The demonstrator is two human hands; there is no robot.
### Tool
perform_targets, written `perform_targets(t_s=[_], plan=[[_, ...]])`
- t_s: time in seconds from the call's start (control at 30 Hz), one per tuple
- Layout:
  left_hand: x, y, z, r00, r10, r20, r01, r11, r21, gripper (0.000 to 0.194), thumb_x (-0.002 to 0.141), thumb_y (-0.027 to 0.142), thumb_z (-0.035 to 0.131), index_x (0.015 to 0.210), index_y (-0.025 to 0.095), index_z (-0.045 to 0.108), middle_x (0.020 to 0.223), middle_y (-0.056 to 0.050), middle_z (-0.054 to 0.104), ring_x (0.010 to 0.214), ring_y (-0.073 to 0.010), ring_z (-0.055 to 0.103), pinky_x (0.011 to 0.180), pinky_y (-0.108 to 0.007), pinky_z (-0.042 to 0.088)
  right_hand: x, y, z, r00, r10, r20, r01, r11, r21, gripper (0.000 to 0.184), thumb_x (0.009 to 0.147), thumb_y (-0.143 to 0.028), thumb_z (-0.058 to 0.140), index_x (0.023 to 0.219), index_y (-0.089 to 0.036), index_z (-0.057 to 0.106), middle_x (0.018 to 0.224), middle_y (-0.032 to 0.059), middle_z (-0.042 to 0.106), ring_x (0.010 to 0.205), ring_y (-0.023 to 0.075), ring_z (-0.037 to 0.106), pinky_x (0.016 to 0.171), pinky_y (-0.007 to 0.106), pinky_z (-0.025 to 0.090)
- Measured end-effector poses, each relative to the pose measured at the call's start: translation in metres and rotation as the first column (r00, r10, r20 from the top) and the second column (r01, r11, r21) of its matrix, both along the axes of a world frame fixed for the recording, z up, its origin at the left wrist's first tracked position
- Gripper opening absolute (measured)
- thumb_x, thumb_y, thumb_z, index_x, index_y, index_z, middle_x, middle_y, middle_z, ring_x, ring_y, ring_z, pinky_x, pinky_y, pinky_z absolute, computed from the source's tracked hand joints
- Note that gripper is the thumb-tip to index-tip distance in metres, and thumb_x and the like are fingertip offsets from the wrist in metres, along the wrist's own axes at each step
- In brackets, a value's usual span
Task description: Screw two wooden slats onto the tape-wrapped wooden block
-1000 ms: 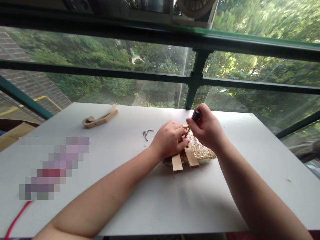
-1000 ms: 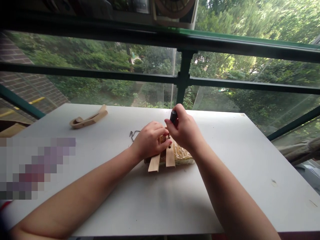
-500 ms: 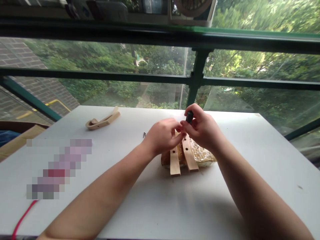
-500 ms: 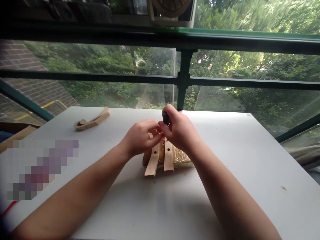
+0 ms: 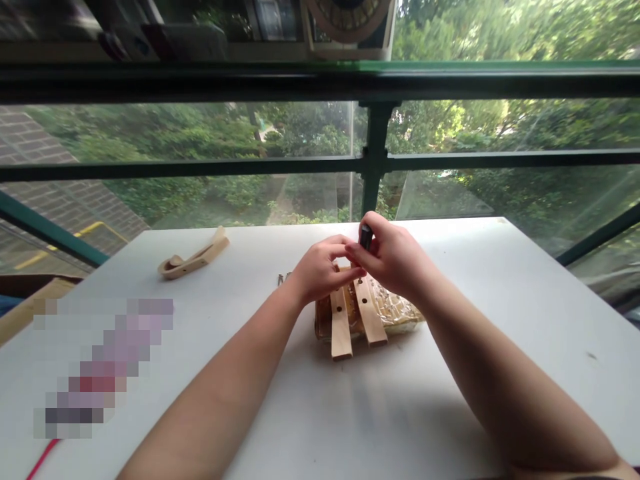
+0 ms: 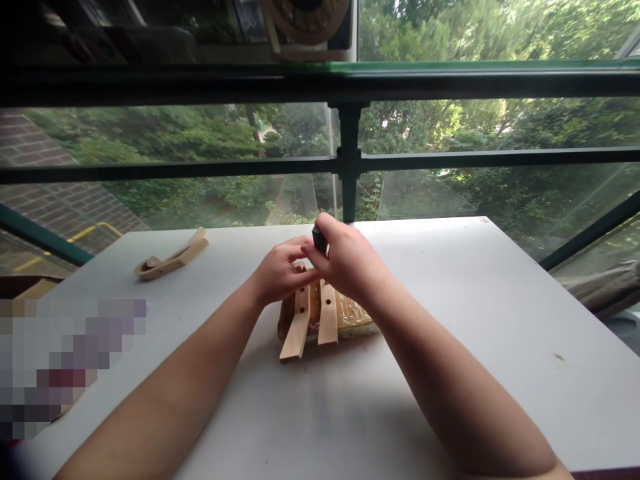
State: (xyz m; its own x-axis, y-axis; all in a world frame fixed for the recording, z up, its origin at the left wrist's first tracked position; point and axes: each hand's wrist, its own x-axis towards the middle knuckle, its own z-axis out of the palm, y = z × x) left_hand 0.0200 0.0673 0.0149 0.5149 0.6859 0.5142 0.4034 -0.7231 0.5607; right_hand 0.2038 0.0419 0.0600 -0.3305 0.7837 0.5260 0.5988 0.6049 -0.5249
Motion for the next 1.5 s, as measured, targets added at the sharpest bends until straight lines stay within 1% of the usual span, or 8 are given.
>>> perform_targets(t_s=[0.1,0.2,0.3,0.4,0.57,1.0,1.3,1.5], plan=[[0.001,0.001,-0.005,0.998,-0.021,0.059,0.021,1.000,0.003,0.019,0.087,0.036,0.073,0.085,0.017,0.072,0.098,-0.006,0.070,0.094,-0.0190,0.066,0.087,-0.032,0.054,-0.001,-0.001,0.001,1.000,-0.004,0.016,0.004,0.999,0.035,0.022,0.086,-0.028,0.062,0.079,-0.022,0.042,0.064,-0.0050,0.046,0.058,0.0113,0.037,0.059,0.025,0.030],[0.001,0.001,-0.005,0.996,-0.022,0.083,0.024,0.999,-0.022,0.019,0.087,0.037,0.073,0.087,0.018,0.072,0.101,-0.006,0.070,0.097,-0.0194,0.066,0.088,-0.032,0.055,0.001,-0.004,0.004,1.000,0.021,0.018,-0.022,0.999,0.035,0.017,0.085,-0.027,0.064,0.091,-0.021,0.050,0.072,-0.0029,0.053,0.060,0.0110,0.042,0.060,0.026,0.034],[0.001,-0.001,-0.004,0.996,-0.019,0.091,0.021,1.000,-0.020,0.019,0.086,0.036,0.073,0.084,0.017,0.072,0.103,-0.007,0.070,0.098,-0.0195,0.066,0.089,-0.032,0.055,0.006,-0.010,0.009,0.997,0.079,-0.007,-0.078,0.996,0.047,0.023,0.088,-0.026,0.063,0.108,-0.020,0.053,0.089,0.0013,0.062,0.058,0.0093,0.047,0.059,0.026,0.038],[0.001,-0.002,-0.004,0.995,-0.022,0.094,0.021,1.000,0.012,0.018,0.084,0.033,0.076,0.077,0.017,0.071,0.102,-0.006,0.070,0.096,-0.0181,0.066,0.090,-0.032,0.054,0.014,-0.017,0.017,0.990,0.136,-0.037,-0.132,0.987,0.096,0.028,0.087,-0.016,0.058,0.114,-0.021,0.056,0.099,0.0021,0.067,0.057,0.0080,0.049,0.058,0.025,0.041],[0.001,-0.002,-0.004,0.994,-0.022,0.102,0.019,0.999,0.031,0.017,0.082,0.031,0.078,0.075,0.018,0.071,0.099,-0.005,0.070,0.093,-0.0171,0.066,0.089,-0.032,0.054,0.021,-0.022,0.024,0.994,0.105,0.041,-0.111,0.974,0.197,0.025,0.084,-0.007,0.056,0.102,-0.020,0.069,0.077,-0.0016,0.066,0.057,0.0092,0.051,0.060,0.024,0.043],[0.002,-0.002,-0.003,0.997,0.004,0.073,-0.006,0.999,0.035,0.016,0.082,0.031,0.078,0.076,0.018,0.071,0.098,-0.005,0.071,0.094,-0.0180,0.067,0.090,-0.033,0.054,0.020,-0.019,0.022,0.996,0.078,-0.039,-0.069,0.980,0.186,0.016,0.086,-0.013,0.065,0.096,-0.019,0.076,0.079,0.0000,0.074,0.054,0.0088,0.052,0.057,0.025,0.043],[0.002,-0.003,-0.001,0.998,0.005,0.060,-0.007,1.000,0.028,0.016,0.082,0.032,0.076,0.076,0.018,0.071,0.099,-0.005,0.071,0.094,-0.0184,0.067,0.089,-0.033,0.054,0.020,-0.019,0.023,0.997,0.062,-0.040,-0.053,0.982,0.183,0.011,0.085,-0.015,0.068,0.092,-0.019,0.076,0.072,-0.0012,0.069,0.054,0.0086,0.051,0.056,0.025,0.042],[0.001,-0.004,0.001,0.998,-0.016,0.059,0.014,0.999,0.033,0.014,0.082,0.032,0.076,0.082,0.018,0.070,0.103,-0.005,0.072,0.097,-0.0188,0.068,0.092,-0.033,0.053,0.021,-0.019,0.023,0.998,0.056,-0.031,-0.048,0.976,0.214,0.008,0.084,-0.014,0.070,0.090,-0.018,0.074,0.076,-0.0007,0.067,0.055,0.0082,0.050,0.057,0.025,0.042]])
